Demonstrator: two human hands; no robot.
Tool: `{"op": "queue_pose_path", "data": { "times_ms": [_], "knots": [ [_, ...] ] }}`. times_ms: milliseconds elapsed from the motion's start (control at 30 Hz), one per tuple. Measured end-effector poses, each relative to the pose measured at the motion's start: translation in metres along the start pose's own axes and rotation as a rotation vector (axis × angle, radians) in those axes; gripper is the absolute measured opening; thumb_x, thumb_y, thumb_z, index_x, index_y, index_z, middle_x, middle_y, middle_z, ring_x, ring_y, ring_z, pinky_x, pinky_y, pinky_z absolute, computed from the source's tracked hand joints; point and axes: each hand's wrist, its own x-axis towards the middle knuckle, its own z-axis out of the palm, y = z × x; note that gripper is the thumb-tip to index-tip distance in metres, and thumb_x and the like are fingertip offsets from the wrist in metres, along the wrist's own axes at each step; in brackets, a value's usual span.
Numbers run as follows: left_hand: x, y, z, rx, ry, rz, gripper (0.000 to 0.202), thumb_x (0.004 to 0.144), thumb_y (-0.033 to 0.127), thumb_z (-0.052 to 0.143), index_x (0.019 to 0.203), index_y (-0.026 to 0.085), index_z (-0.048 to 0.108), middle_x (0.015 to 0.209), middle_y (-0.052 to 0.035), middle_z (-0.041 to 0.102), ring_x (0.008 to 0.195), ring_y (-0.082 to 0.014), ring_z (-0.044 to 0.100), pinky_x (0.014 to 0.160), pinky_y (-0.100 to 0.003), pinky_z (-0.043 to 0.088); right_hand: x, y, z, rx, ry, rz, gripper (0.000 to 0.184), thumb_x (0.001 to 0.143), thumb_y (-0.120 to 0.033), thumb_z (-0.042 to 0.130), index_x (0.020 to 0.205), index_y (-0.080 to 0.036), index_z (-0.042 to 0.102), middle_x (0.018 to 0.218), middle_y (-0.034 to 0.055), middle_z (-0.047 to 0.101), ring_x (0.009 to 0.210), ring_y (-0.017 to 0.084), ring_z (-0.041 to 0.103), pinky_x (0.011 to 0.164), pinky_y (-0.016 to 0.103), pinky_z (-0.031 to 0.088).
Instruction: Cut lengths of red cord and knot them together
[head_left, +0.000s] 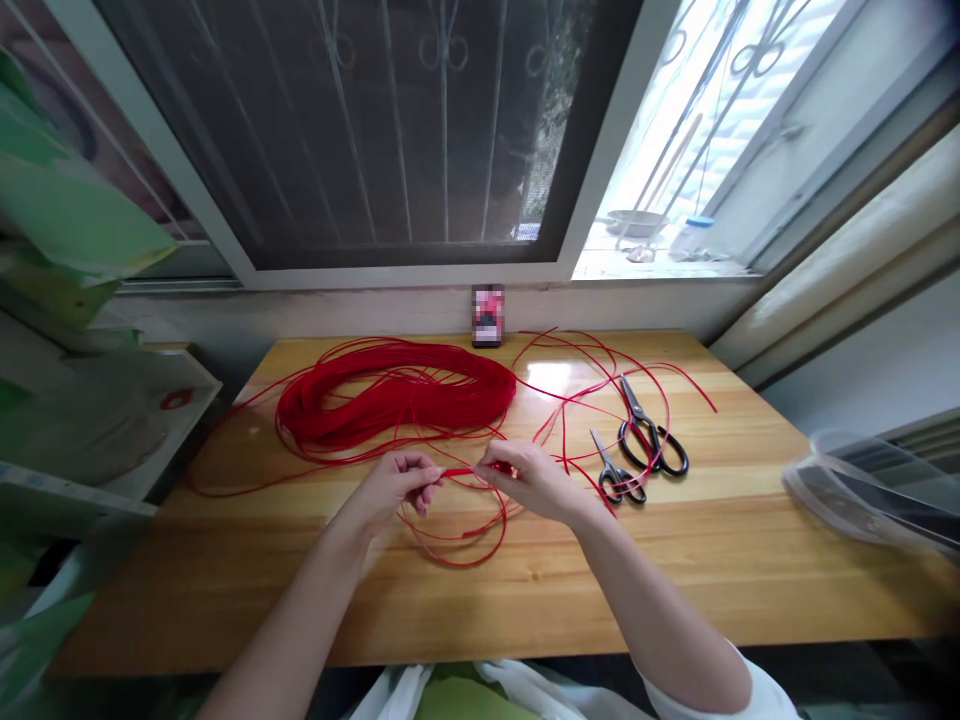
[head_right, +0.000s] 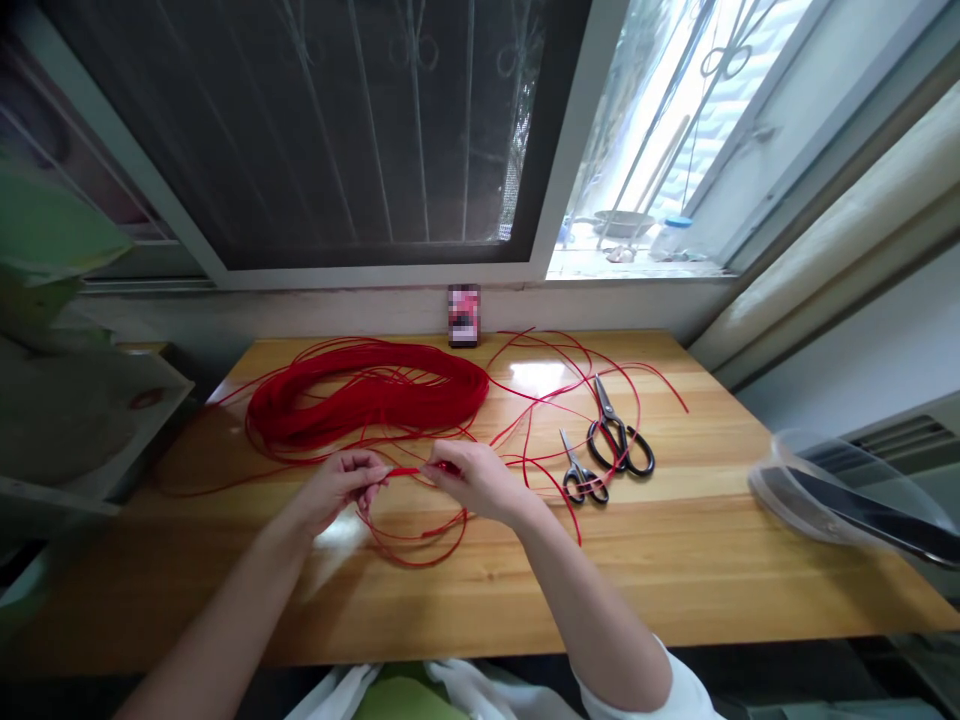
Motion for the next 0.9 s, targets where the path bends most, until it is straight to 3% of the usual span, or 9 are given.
{"op": "queue_pose_path", "data": {
  "times_ms": [300,433,533,667,733,900],
  "knots": [
    [0.001,-0.003,-0.001,0.019,-0.004,-0.003,0.027,0.059,0.037,0.069,0.059,0.013,0.055,0.045,0.0031,0.051,0.039,-0.0059,0.044,0.042,-0.019,0.038,-0.003,0.005,-0.004,0.058,-0.043,0.054,0.020,0.085,-0.033,0.047,0.077,-0.016,0.055,0.068,-0.0001,0.058,0.060,0.009,0.048,0.055,0.019,0.035],
    [-0.001,-0.007,-0.008,0.182,-0.003,0.017,0.029,0.067,0.041,0.062,0.063,0.013,0.055,0.052,0.0005,0.056,0.045,-0.0086,0.050,0.049,-0.022,0.042,0.003,0.004,0.003,0.024,-0.088,0.032,0.015,0.085,-0.029,0.047,0.078,-0.016,0.053,0.070,0.0000,0.057,0.062,0.009,0.047,0.057,0.019,0.035],
    [-0.004,-0.006,-0.011,0.429,0.007,0.118,0.028,0.075,0.041,0.052,0.079,0.014,0.060,0.076,-0.0060,0.065,0.070,-0.0152,0.060,0.068,-0.028,0.047,0.008,0.001,0.013,-0.037,-0.114,-0.016,0.014,0.086,-0.027,0.045,0.078,-0.017,0.050,0.073,0.0012,0.057,0.067,0.011,0.049,0.060,0.021,0.037],
    [-0.008,0.000,0.003,0.854,0.151,0.318,0.032,0.084,0.036,0.037,0.103,0.019,0.057,0.110,-0.0089,0.060,0.103,-0.0206,0.052,0.092,-0.035,0.037,0.015,-0.005,0.030,-0.073,-0.175,-0.086,0.007,0.085,-0.023,0.045,0.083,-0.017,0.048,0.080,0.0044,0.059,0.073,0.014,0.053,0.066,0.024,0.039],
    [-0.008,0.003,0.014,0.935,0.129,0.364,0.035,0.087,0.031,0.029,0.111,0.018,0.052,0.112,-0.0104,0.058,0.103,-0.0204,0.053,0.092,-0.036,0.038,0.018,-0.006,0.036,-0.092,-0.197,-0.092,0.004,0.083,-0.019,0.046,0.086,-0.016,0.047,0.083,0.0066,0.059,0.075,0.015,0.054,0.067,0.025,0.039],
    [-0.003,0.000,0.027,0.910,0.059,0.297,0.043,0.087,0.025,0.022,0.127,0.013,0.034,0.111,-0.0157,0.058,0.096,-0.0226,0.058,0.082,-0.036,0.043,0.018,-0.005,0.040,-0.110,-0.221,-0.027,0.010,0.077,-0.013,0.046,0.086,-0.016,0.044,0.082,0.0075,0.060,0.071,0.016,0.056,0.061,0.024,0.039]
  ]
}}
